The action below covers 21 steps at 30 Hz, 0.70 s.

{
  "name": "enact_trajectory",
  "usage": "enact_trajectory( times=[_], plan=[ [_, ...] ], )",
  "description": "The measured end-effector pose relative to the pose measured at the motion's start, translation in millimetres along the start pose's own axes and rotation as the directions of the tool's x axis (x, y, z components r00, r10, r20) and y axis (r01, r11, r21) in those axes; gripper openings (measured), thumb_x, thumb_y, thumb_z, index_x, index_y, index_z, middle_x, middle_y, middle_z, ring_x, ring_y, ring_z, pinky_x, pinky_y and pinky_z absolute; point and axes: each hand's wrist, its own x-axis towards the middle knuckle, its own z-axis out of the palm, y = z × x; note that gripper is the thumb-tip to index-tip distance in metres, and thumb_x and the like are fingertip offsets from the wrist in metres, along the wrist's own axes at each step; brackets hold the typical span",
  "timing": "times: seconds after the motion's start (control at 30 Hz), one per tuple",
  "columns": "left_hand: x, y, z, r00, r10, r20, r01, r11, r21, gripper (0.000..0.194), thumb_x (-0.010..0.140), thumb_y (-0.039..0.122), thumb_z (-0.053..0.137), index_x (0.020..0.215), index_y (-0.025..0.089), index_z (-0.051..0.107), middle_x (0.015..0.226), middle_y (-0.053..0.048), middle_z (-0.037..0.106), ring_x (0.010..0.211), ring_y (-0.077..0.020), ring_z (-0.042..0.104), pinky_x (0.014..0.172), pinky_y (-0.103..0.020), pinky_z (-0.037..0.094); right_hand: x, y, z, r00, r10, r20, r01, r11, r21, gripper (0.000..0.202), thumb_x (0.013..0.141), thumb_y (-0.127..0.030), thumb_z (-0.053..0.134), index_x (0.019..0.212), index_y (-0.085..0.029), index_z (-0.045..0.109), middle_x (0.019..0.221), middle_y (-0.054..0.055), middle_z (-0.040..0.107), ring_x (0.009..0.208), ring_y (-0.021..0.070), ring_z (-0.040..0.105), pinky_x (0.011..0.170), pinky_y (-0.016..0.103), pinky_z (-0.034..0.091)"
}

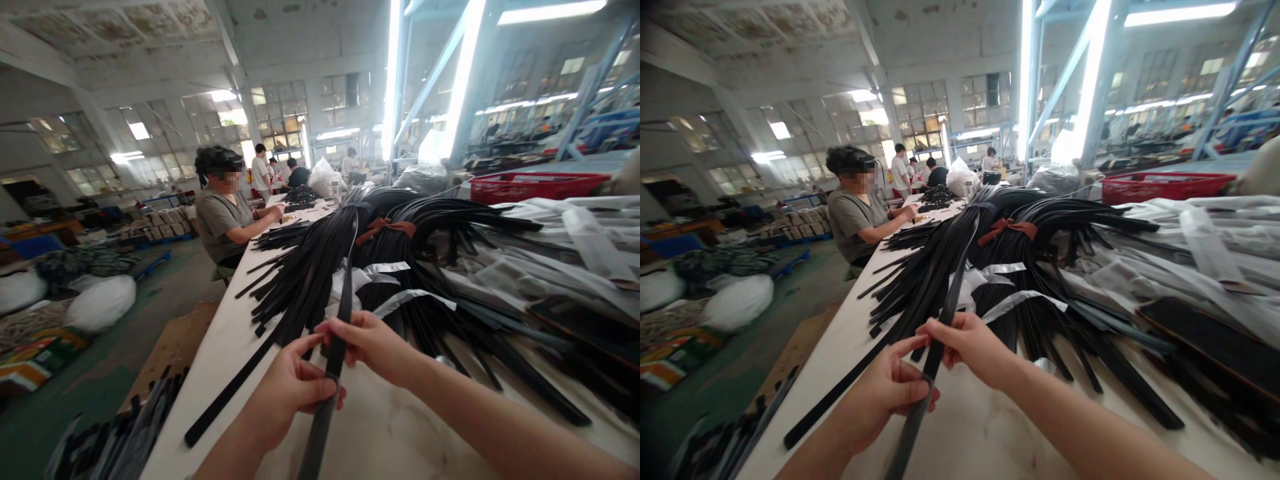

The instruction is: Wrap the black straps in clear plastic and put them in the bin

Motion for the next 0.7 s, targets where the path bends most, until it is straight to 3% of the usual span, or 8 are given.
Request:
enact_trajectory(
  times=[0.07,0.17,0.27,0.37,0.47,0.6,0.7],
  plan=[
    [-1.2,1.6,1.7,1.000,0.002,-0.021,-0.001,1.000,0.028,0.093,0.059,0.025,0.083,0.137,0.010,0.036,0.070,-0.010,0.073,0.066,-0.0235,0.069,0.057,-0.028,0.049,5.3,-0.8,-8.2,0.993,0.006,-0.119,0.004,0.997,0.083,0.042,0.073,-0.051,0.072,0.083,-0.011,0.073,0.056,0.000,0.058,0.040,0.0037,0.042,0.037,0.016,0.031],
    [-0.7,2.4,2.9,0.995,0.049,-0.087,-0.045,0.998,0.045,0.093,0.058,0.026,0.083,0.137,0.011,0.037,0.067,-0.007,0.072,0.066,-0.0238,0.069,0.058,-0.028,0.048,8.7,1.0,-10.5,0.985,-0.036,-0.168,0.046,0.997,0.060,0.040,0.070,-0.051,0.074,0.078,-0.011,0.072,0.055,-0.001,0.057,0.039,0.0038,0.041,0.037,0.017,0.031],
    [2.6,0.4,1.6,0.990,0.081,-0.117,-0.079,0.997,0.020,0.096,0.057,0.028,0.085,0.138,0.012,0.036,0.066,-0.006,0.072,0.067,-0.0241,0.069,0.059,-0.028,0.048,4.0,4.3,0.6,0.991,-0.053,-0.126,0.050,0.998,-0.030,0.043,0.069,-0.054,0.073,0.071,-0.011,0.070,0.054,0.000,0.058,0.039,0.0054,0.044,0.039,0.019,0.033],
    [6.1,-2.5,-0.5,0.984,0.097,-0.150,-0.098,0.995,-0.002,0.099,0.055,0.030,0.086,0.137,0.011,0.036,0.070,-0.008,0.073,0.067,-0.0239,0.069,0.059,-0.028,0.048,-3.2,6.8,13.1,1.000,-0.030,0.000,0.030,0.991,-0.131,0.047,0.070,-0.058,0.070,0.071,-0.011,0.070,0.049,0.001,0.058,0.040,0.0080,0.048,0.040,0.020,0.032],
    [6.2,-3.0,-1.0,0.986,0.083,-0.143,-0.086,0.996,-0.015,0.097,0.055,0.029,0.087,0.136,0.011,0.037,0.071,-0.008,0.073,0.065,-0.0221,0.068,0.059,-0.028,0.049,-4.0,5.7,13.3,0.997,-0.001,0.071,0.012,0.988,-0.153,0.049,0.072,-0.059,0.067,0.075,-0.011,0.071,0.049,0.001,0.057,0.042,0.0084,0.048,0.041,0.019,0.032],
    [3.1,-1.0,0.6,0.990,0.069,-0.121,-0.065,0.997,0.035,0.091,0.059,0.029,0.084,0.136,0.011,0.039,0.069,-0.008,0.073,0.066,-0.0228,0.069,0.058,-0.027,0.049,5.1,-1.3,-4.8,0.986,-0.018,-0.168,0.026,0.999,0.047,0.046,0.074,-0.057,0.066,0.077,-0.012,0.070,0.045,-0.004,0.047,0.039,0.0061,0.038,0.040,0.020,0.027],
    [4.2,-2.0,0.9,0.986,0.083,-0.144,-0.078,0.996,0.043,0.092,0.061,0.031,0.083,0.137,0.009,0.037,0.070,-0.010,0.073,0.066,-0.0234,0.069,0.057,-0.027,0.048,7.3,-3.7,-9.9,0.977,-0.076,-0.199,0.080,0.997,0.013,0.045,0.073,-0.056,0.068,0.076,-0.011,0.071,0.044,-0.005,0.042,0.039,0.0056,0.032,0.038,0.021,0.021]
  ],
)
